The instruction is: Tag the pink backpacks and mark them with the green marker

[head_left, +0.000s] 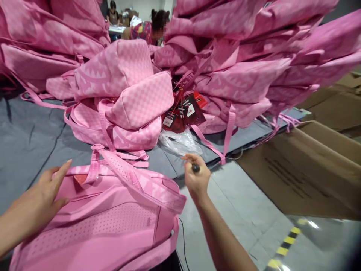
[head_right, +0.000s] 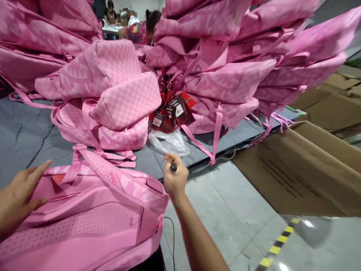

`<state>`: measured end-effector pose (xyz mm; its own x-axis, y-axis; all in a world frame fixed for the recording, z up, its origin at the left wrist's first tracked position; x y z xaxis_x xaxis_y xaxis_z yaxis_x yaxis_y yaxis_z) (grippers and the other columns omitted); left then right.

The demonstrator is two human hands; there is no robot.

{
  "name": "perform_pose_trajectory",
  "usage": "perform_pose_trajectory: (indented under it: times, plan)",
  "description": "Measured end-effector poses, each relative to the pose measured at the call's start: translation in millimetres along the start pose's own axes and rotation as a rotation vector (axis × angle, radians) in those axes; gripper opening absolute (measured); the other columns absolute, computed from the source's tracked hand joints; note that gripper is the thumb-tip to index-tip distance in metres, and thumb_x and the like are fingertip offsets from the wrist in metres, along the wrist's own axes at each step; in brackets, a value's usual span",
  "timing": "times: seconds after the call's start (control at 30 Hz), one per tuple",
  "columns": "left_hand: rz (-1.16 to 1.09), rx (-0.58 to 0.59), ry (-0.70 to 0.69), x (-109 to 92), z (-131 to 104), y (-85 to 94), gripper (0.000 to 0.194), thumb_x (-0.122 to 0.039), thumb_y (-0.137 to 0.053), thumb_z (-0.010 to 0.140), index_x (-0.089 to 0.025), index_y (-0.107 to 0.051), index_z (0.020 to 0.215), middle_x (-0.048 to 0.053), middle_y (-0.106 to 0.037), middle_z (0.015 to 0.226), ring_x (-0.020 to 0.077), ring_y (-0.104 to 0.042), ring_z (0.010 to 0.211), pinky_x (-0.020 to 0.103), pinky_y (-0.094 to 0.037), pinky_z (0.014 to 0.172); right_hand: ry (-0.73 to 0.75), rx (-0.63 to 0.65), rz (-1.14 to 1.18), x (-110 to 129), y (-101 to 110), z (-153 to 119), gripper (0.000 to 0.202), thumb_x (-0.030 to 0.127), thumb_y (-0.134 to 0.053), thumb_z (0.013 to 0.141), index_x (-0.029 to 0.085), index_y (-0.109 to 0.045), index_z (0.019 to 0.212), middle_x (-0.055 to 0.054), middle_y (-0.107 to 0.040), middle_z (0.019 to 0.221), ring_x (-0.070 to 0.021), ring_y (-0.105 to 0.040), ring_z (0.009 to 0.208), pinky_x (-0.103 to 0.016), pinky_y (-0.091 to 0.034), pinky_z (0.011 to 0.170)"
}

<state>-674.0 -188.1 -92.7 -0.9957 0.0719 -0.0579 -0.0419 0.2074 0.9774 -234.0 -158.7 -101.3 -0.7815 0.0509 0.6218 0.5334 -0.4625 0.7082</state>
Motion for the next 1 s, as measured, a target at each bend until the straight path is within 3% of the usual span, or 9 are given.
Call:
perform_pose_trajectory:
  times: [0.03, 0.13, 0.23, 0.37, 0.5, 0.73, 0.87, 1.0]
  plan:
    - [0.001, 0.014, 0.005, 0, 0, -0.2, 0.083, -0.046, -0.037, 0.086, -0.021, -0.001, 0.156, 0.016, -0.033, 0.142, 0.0315, -0.057, 0.114, 0.041, -0.048, 0.095, 0.021, 0.130, -0.296, -22, -8, 18, 0.039, 0.013, -0.034, 0.092, 0.015, -0.058, 0.122, -0.012, -0.068, 0.116, -0.0200, -0.066, 0.104, -0.031, -0.051, 0.087]
    - [-0.008, 0.024, 0.046, -1, 1, -0.6, 0.086, -0.045, -0.037, 0.082, -0.019, -0.001, 0.156, 0.017, -0.032, 0.141, 0.0320, -0.057, 0.115, 0.042, -0.047, 0.096, 0.052, 0.282, -0.480, -62, -44, 71, 0.036, 0.011, -0.046, 0.087, 0.016, -0.067, 0.116, -0.012, -0.070, 0.113, -0.0238, -0.066, 0.103, -0.031, -0.049, 0.086]
    - [-0.037, -0.018, 0.060, -5, 1, -0.3, 0.087, -0.043, -0.038, 0.079, -0.017, -0.005, 0.156, 0.017, -0.035, 0.139, 0.0317, -0.056, 0.117, 0.042, -0.045, 0.100, 0.111, 0.359, -0.533, -69, -80, 117, 0.035, 0.011, -0.047, 0.088, 0.018, -0.068, 0.115, -0.012, -0.071, 0.110, -0.0229, -0.066, 0.101, -0.029, -0.048, 0.085]
    - [-0.089, -0.051, 0.069, -10, 0, 1.3, 0.082, -0.040, -0.041, 0.082, -0.026, -0.005, 0.155, 0.015, -0.038, 0.140, 0.0306, -0.058, 0.116, 0.042, -0.045, 0.100, 0.248, 0.425, -0.582, -65, -107, 150, 0.043, 0.020, -0.050, 0.093, 0.013, -0.052, 0.136, -0.016, -0.063, 0.127, -0.0245, -0.060, 0.111, -0.033, -0.045, 0.092]
    - [-0.070, -0.034, 0.092, -7, 0, -1.5, 0.080, -0.039, -0.039, 0.085, -0.027, -0.002, 0.154, 0.017, -0.036, 0.140, 0.0317, -0.058, 0.116, 0.043, -0.044, 0.102, 0.360, 0.472, -0.613, -70, -117, 159, 0.043, 0.022, -0.047, 0.097, 0.007, -0.047, 0.138, -0.020, -0.057, 0.132, -0.0255, -0.057, 0.116, -0.036, -0.044, 0.095]
    - [0.001, -0.109, 0.061, -2, 1, -7.4, 0.073, -0.042, -0.034, 0.090, -0.040, 0.006, 0.152, 0.012, -0.038, 0.138, 0.0299, -0.062, 0.107, 0.045, -0.046, 0.098, 0.429, 0.439, -0.610, -74, -126, 157, 0.034, 0.031, -0.052, 0.098, 0.011, -0.056, 0.125, -0.012, -0.062, 0.119, -0.0216, -0.060, 0.105, -0.040, -0.047, 0.092]
    - [-0.009, -0.103, 0.076, -13, -2, 0.4, 0.073, -0.041, -0.034, 0.089, -0.032, -0.002, 0.154, 0.014, -0.040, 0.137, 0.0309, -0.061, 0.111, 0.043, -0.047, 0.097, 0.416, 0.373, -0.588, -72, -122, 151, 0.029, 0.019, -0.041, 0.100, 0.005, -0.061, 0.114, -0.013, -0.064, 0.110, -0.0196, -0.061, 0.100, -0.034, -0.042, 0.090]
    - [-0.013, -0.052, 0.098, -20, -2, 9.0, 0.073, -0.039, -0.034, 0.089, -0.022, -0.007, 0.154, 0.018, -0.039, 0.137, 0.0329, -0.060, 0.113, 0.043, -0.047, 0.096, 0.455, 0.402, -0.563, -75, -109, 133, 0.032, 0.011, -0.038, 0.094, 0.004, -0.065, 0.110, -0.021, -0.066, 0.103, -0.0244, -0.062, 0.093, -0.033, -0.039, 0.079]
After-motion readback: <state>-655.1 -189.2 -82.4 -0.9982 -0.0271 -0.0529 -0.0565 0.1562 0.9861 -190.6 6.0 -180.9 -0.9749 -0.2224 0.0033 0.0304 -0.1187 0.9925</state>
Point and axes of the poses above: each hand's wrist, its own z-axis towards the middle knuckle, its own y-axis out of the back of the hand, x = y × z, the point moved 2 cm from there along z, towards the middle knuckle
